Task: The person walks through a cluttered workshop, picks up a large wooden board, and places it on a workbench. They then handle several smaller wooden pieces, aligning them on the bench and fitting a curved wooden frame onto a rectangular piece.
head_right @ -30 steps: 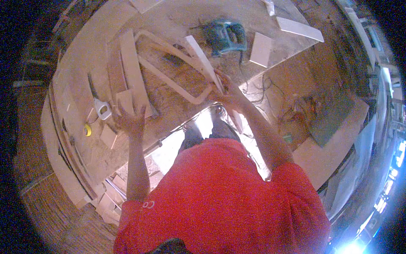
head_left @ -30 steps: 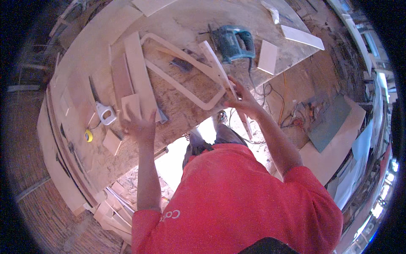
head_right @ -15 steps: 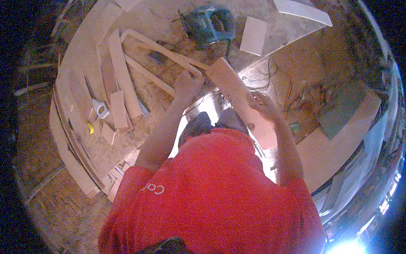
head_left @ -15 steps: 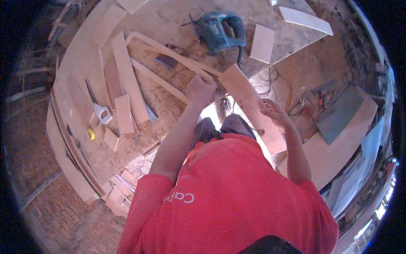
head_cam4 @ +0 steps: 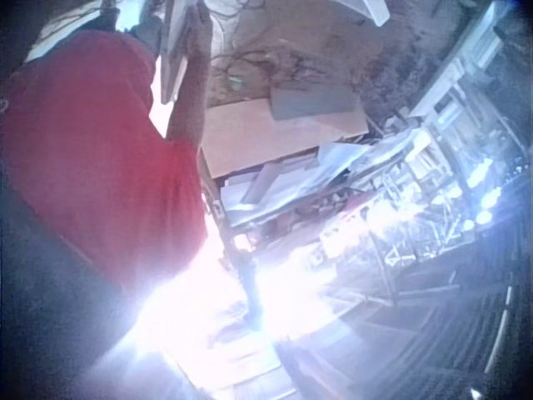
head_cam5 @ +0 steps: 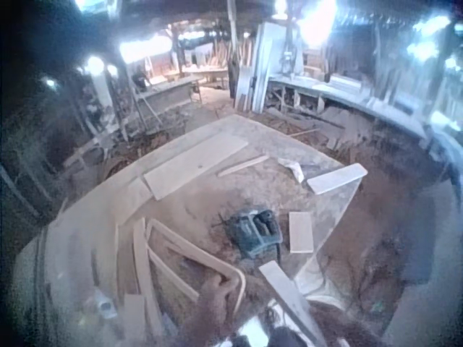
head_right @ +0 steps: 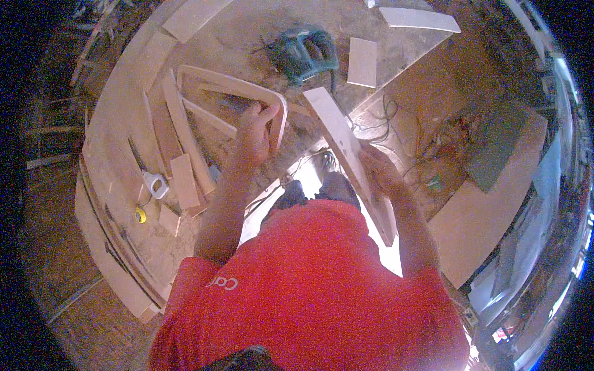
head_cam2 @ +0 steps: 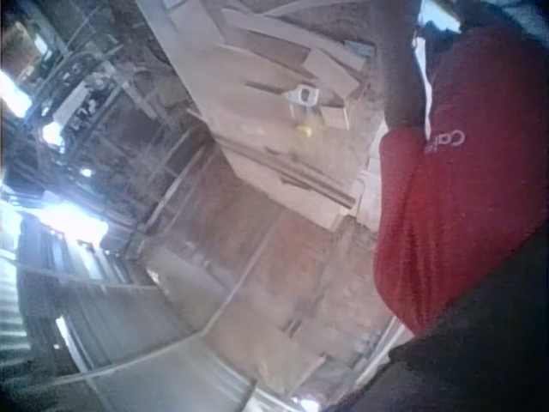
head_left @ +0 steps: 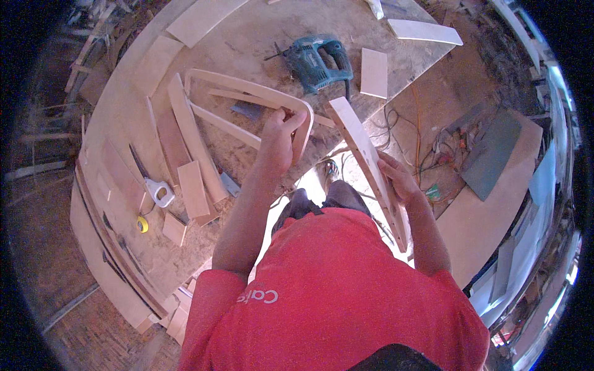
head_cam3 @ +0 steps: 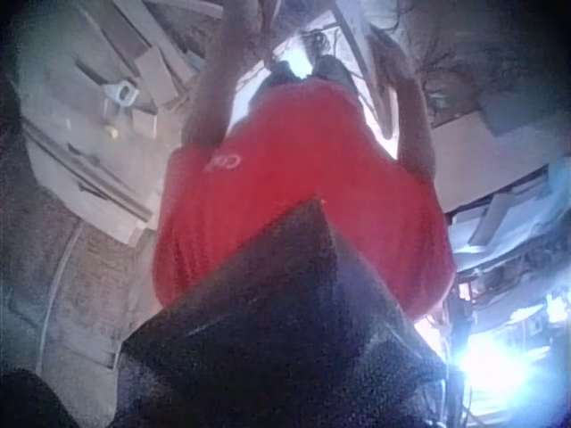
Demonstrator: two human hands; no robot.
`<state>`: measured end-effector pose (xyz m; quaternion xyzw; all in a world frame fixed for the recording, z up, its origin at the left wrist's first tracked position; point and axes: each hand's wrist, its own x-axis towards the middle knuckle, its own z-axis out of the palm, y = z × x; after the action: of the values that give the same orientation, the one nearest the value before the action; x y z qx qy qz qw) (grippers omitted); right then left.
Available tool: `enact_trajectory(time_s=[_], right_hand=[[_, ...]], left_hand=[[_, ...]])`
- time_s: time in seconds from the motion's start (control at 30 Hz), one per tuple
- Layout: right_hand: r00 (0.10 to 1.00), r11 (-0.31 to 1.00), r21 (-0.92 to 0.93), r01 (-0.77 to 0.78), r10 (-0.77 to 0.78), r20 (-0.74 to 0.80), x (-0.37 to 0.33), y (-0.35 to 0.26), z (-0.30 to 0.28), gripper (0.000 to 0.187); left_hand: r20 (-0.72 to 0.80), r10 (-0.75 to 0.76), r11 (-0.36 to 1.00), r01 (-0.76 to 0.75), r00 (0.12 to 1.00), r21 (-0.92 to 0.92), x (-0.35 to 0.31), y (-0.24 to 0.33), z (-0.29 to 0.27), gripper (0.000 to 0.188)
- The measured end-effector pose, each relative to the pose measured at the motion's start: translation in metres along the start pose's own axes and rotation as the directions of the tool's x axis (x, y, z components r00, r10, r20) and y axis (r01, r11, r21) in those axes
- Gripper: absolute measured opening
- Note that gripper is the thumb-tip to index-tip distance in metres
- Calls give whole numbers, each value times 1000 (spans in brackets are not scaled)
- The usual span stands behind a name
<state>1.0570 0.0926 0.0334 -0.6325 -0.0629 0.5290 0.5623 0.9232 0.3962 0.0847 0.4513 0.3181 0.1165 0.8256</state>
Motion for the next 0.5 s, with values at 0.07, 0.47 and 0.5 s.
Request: enact_trajectory(time_s=[0.07, 0.47, 0.5], right_hand=[[1000, 999, 38, 1, -1, 7, -14, -14, 27, 61], [994, 993, 69, 96, -99, 37, -44, -21, 96, 58], [994, 992, 72, 104, -106, 31, -44, -22, 97, 58]], left_hand=[[31, 30, 999, -29, 999, -28, -12, 12, -4, 26], [175, 132, 965, -86, 976, -248, -59, 19, -26, 27], [172, 124, 960, -74, 977, -271, -60, 20, -24, 25]])
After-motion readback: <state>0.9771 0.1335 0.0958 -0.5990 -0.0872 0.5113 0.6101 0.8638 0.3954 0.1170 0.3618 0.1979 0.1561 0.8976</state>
